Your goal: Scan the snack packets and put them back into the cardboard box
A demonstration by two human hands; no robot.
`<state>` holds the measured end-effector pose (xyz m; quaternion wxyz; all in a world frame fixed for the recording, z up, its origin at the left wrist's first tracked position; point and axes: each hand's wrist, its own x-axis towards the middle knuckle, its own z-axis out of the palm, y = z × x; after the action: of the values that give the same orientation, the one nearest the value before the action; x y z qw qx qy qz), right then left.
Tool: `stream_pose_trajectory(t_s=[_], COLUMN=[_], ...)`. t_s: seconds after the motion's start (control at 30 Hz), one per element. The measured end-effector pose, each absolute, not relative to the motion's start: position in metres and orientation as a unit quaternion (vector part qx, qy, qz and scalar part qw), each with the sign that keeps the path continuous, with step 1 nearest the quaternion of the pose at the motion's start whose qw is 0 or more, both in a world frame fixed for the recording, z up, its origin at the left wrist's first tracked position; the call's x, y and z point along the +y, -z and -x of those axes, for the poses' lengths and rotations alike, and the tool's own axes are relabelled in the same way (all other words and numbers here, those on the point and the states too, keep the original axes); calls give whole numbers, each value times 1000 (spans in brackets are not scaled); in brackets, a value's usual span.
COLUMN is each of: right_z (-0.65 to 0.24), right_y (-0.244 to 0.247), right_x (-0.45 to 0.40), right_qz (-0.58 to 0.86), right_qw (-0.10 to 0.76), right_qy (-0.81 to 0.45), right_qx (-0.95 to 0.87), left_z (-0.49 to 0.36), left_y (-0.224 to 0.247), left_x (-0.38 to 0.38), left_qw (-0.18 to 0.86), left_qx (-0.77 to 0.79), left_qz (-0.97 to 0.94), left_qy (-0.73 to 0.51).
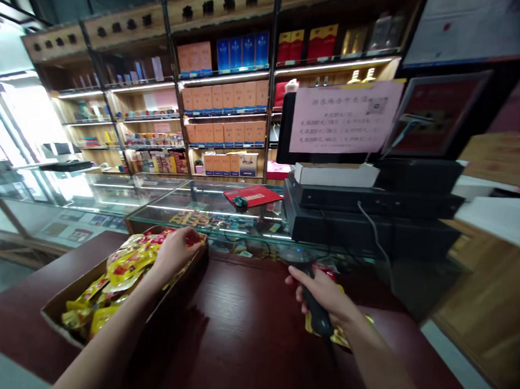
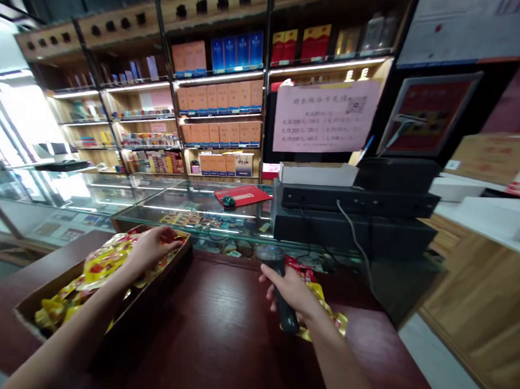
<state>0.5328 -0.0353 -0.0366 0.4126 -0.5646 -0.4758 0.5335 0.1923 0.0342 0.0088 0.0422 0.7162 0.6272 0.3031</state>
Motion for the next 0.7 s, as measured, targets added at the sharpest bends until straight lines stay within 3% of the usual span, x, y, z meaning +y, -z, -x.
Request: stream_pose_trajectory(t_s=[0.27,0.53,0.7], right_z=[-599,-622,-625], right_y=[8,8,18], right_x=[-49,-58,-54], right_qz=[592,657,637], right_qw=[472,406,417], right_qy=[-470,-421,-423], right_qx=[-453,-475,-491], left_z=[-343,-441,-467], left_y=[56,107,120], left_x=[51,69,69], left_qw=[170,263,248], left_qx=[496,450,431], left_qz=[-796,-800,-813], left_qy=[-303,-297,-302])
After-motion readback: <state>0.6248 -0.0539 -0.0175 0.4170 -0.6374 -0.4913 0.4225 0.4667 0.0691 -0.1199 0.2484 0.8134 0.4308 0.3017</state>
